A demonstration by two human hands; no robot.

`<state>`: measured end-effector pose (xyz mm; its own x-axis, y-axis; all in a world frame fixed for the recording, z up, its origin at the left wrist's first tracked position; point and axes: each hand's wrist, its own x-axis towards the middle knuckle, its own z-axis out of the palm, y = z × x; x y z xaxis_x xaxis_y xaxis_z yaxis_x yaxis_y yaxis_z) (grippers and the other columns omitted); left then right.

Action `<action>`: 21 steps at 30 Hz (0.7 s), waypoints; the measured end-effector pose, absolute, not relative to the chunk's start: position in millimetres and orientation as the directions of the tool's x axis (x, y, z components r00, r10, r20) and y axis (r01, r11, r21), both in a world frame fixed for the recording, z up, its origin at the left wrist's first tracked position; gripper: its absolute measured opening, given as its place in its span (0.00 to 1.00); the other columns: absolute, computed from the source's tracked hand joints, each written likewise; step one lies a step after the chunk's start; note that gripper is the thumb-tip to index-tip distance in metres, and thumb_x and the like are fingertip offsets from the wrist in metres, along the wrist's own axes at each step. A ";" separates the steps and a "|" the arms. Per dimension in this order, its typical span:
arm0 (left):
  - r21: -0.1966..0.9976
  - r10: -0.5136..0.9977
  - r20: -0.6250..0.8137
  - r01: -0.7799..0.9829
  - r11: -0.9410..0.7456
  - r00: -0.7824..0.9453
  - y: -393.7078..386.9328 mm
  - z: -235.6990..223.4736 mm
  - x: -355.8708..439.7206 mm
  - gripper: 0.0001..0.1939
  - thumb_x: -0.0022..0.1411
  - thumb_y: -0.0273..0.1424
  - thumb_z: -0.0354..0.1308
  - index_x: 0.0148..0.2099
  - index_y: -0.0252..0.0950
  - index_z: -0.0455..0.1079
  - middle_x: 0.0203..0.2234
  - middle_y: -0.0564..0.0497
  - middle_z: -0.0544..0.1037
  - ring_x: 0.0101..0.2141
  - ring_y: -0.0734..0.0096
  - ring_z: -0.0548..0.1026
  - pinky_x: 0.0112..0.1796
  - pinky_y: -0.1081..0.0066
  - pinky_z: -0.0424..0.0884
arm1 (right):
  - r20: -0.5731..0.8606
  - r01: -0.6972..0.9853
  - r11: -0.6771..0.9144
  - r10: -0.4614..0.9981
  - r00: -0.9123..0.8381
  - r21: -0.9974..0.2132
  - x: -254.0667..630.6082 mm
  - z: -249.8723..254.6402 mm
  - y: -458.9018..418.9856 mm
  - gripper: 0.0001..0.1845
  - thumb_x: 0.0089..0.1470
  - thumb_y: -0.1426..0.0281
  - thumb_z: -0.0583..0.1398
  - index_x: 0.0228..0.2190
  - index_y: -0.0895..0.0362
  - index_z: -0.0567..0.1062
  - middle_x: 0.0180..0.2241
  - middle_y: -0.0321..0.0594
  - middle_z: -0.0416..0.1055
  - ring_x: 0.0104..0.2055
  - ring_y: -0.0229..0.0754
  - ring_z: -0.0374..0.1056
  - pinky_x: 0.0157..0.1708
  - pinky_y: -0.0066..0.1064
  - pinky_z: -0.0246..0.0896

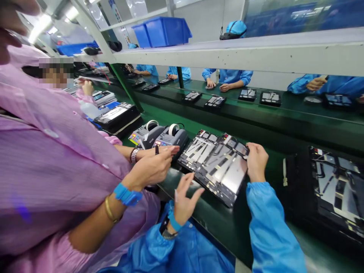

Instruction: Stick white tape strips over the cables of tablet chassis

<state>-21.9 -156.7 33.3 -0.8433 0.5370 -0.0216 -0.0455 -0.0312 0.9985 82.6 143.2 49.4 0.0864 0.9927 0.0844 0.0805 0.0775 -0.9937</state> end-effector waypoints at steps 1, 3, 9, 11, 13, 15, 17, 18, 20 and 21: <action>1.000 0.602 -0.017 -0.023 -0.002 -0.798 -160.2 26.8 -13.4 0.22 0.52 0.44 0.78 0.50 0.54 0.82 0.49 0.49 0.83 0.52 0.51 0.80 0.58 0.52 0.76 | 0.061 0.092 0.051 0.992 0.115 -0.994 104.0 43.4 137.2 0.14 0.46 0.62 0.65 0.33 0.56 0.83 0.36 0.43 0.81 0.43 0.49 0.75 0.45 0.40 0.68; 0.996 0.739 -0.026 0.048 0.079 -0.674 -164.7 12.1 -2.8 0.19 0.55 0.48 0.73 0.48 0.53 0.83 0.47 0.45 0.84 0.45 0.54 0.82 0.51 0.55 0.78 | 0.019 0.116 0.001 0.988 0.155 -0.993 141.8 27.7 121.9 0.13 0.45 0.62 0.65 0.31 0.56 0.82 0.36 0.45 0.81 0.42 0.50 0.74 0.46 0.41 0.68; 0.893 0.952 0.001 0.429 0.137 -0.306 -131.6 -1.6 -31.9 0.19 0.59 0.49 0.71 0.39 0.37 0.81 0.34 0.42 0.85 0.38 0.54 0.81 0.38 0.57 0.77 | -0.005 0.206 -0.044 0.983 0.184 -0.978 190.8 -17.0 92.7 0.20 0.40 0.54 0.67 0.30 0.56 0.79 0.33 0.43 0.78 0.41 0.50 0.73 0.49 0.45 0.67; 0.879 0.959 0.029 0.465 0.110 -0.281 -106.8 3.9 -44.3 0.20 0.67 0.48 0.67 0.44 0.34 0.79 0.39 0.43 0.84 0.43 0.55 0.81 0.43 0.58 0.79 | 0.041 0.233 0.006 0.989 0.143 -0.972 191.6 -23.5 94.8 0.24 0.40 0.50 0.67 0.33 0.56 0.78 0.34 0.42 0.77 0.41 0.50 0.74 0.50 0.46 0.67; 0.862 0.968 0.057 0.500 0.076 -0.245 -81.3 9.2 -49.6 0.20 0.72 0.47 0.62 0.49 0.34 0.77 0.44 0.46 0.82 0.44 0.60 0.81 0.47 0.58 0.79 | 0.079 0.248 0.054 0.993 0.091 -0.967 190.3 -26.3 98.7 0.28 0.41 0.46 0.67 0.35 0.56 0.77 0.34 0.42 0.77 0.41 0.49 0.74 0.51 0.46 0.67; 0.847 0.975 0.086 0.531 0.037 -0.205 -58.4 13.2 -48.1 0.19 0.71 0.48 0.62 0.48 0.37 0.78 0.42 0.46 0.83 0.42 0.64 0.81 0.44 0.61 0.79 | 0.087 0.245 0.069 0.994 0.064 -0.967 189.5 -27.5 101.3 0.29 0.43 0.44 0.67 0.35 0.56 0.76 0.35 0.43 0.78 0.42 0.49 0.74 0.50 0.46 0.67; 0.837 0.978 0.115 0.548 -0.002 -0.172 -40.9 15.7 -42.3 0.15 0.65 0.47 0.64 0.42 0.42 0.82 0.36 0.44 0.83 0.38 0.63 0.80 0.36 0.65 0.75 | 0.083 0.232 0.068 0.995 0.054 -0.970 190.1 -28.1 101.5 0.30 0.44 0.43 0.66 0.36 0.56 0.76 0.36 0.45 0.79 0.42 0.50 0.75 0.49 0.45 0.68; 0.835 0.979 0.127 0.550 -0.019 -0.159 -35.4 16.4 -38.4 0.14 0.61 0.46 0.65 0.38 0.43 0.83 0.32 0.44 0.83 0.37 0.60 0.81 0.32 0.64 0.73 | 0.080 0.223 0.066 0.995 0.053 -0.973 191.1 -28.4 100.9 0.31 0.46 0.42 0.65 0.37 0.56 0.76 0.36 0.46 0.80 0.42 0.50 0.75 0.48 0.44 0.69; 0.849 0.979 0.136 0.527 -0.035 -0.154 -34.1 16.6 -29.2 0.16 0.58 0.47 0.64 0.34 0.41 0.83 0.27 0.42 0.81 0.35 0.55 0.81 0.29 0.63 0.70 | 0.080 0.206 0.067 0.995 0.055 -0.976 193.4 -28.9 99.0 0.32 0.49 0.41 0.63 0.39 0.56 0.76 0.38 0.48 0.81 0.43 0.50 0.76 0.47 0.43 0.69; 0.880 0.976 0.119 0.475 -0.018 -0.183 -39.4 15.8 -24.1 0.18 0.58 0.48 0.65 0.34 0.38 0.82 0.26 0.43 0.80 0.36 0.53 0.81 0.30 0.62 0.71 | 0.082 0.199 0.070 0.995 0.056 -0.977 194.5 -29.2 98.2 0.32 0.50 0.41 0.62 0.39 0.56 0.76 0.39 0.49 0.82 0.44 0.50 0.77 0.48 0.43 0.70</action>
<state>-24.1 -39.4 15.8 -0.1834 0.9758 0.1188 0.4753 -0.0177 0.8796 194.5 98.2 -29.2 0.0556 0.9951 0.0824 0.1991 0.0698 -0.9775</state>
